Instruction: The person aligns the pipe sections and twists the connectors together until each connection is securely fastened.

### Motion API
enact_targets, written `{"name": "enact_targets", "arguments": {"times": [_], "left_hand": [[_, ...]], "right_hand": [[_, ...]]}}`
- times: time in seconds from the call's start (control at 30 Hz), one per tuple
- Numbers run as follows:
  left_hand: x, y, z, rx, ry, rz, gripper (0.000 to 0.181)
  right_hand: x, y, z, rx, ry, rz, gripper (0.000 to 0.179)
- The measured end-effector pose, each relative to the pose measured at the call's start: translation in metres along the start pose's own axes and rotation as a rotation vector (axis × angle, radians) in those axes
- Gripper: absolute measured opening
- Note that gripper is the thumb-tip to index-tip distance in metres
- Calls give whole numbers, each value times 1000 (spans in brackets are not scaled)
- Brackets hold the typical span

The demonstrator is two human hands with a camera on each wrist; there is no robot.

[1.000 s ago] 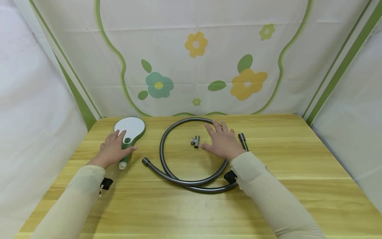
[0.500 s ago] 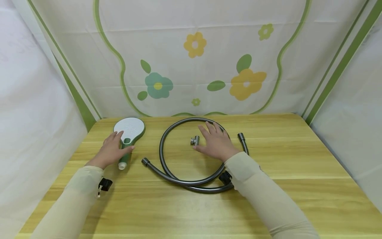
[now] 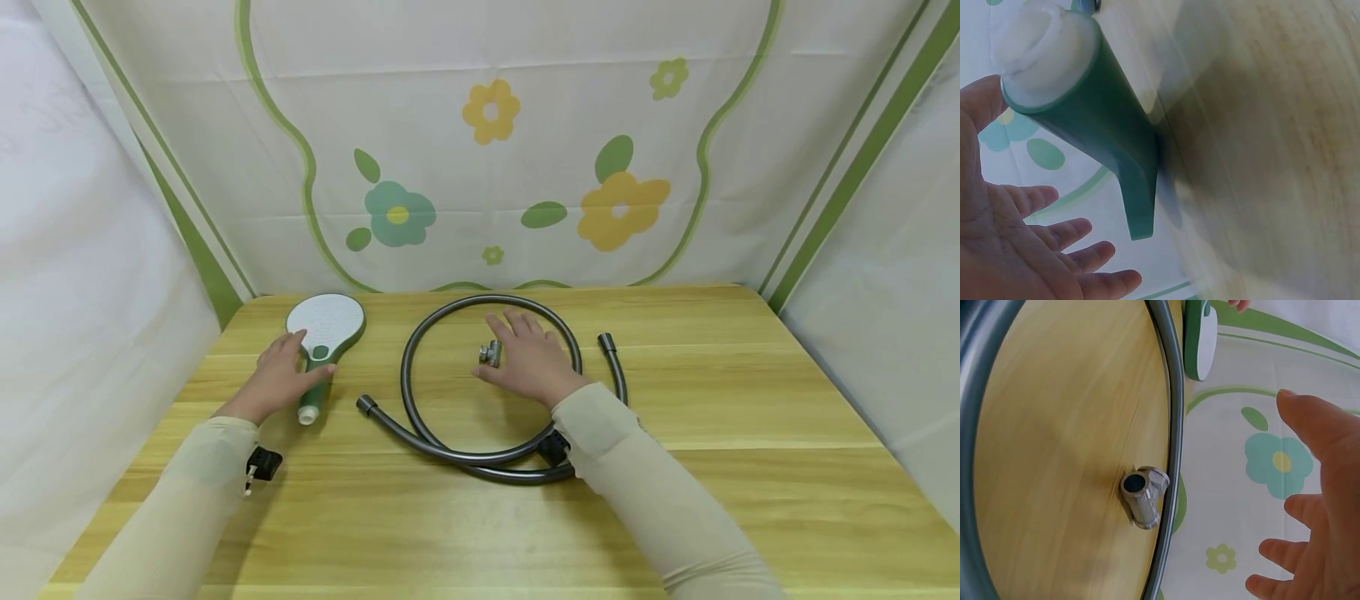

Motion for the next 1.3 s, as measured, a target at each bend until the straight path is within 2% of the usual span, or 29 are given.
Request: {"name": "enact_targets", "arguments": {"times": [0.27,0.43,0.67,1.1,1.3], "left_hand": [[-2,-4,-1,32,2,12,92],[-3,-5,-3,49,2,20,91],[-4,-5,-3,63,2,23,90],[-6,-7,-6,82,-17,21,91],[-6,-9,-6,105,-30,39,92]], "right_hand": [[-3,0,-9,-23,-8,2,88],[-4,-2,-14,-87,-17,1,88],[-8,-11,-23,-178,-60,13,86],[-9,-26,-34,-247,-82,43,87],[-9,-33,-37,-278,-89,46,86]]}}
Point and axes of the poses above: each hand's wrist, its own x-axis away from the middle knuckle, its own z-axis out of the back of the hand, y = z × x, the point moved 8 cm from there along -x, towards the middle knuckle, and after that the axes turned 9 degrees about -x, right-handed, at the moved point
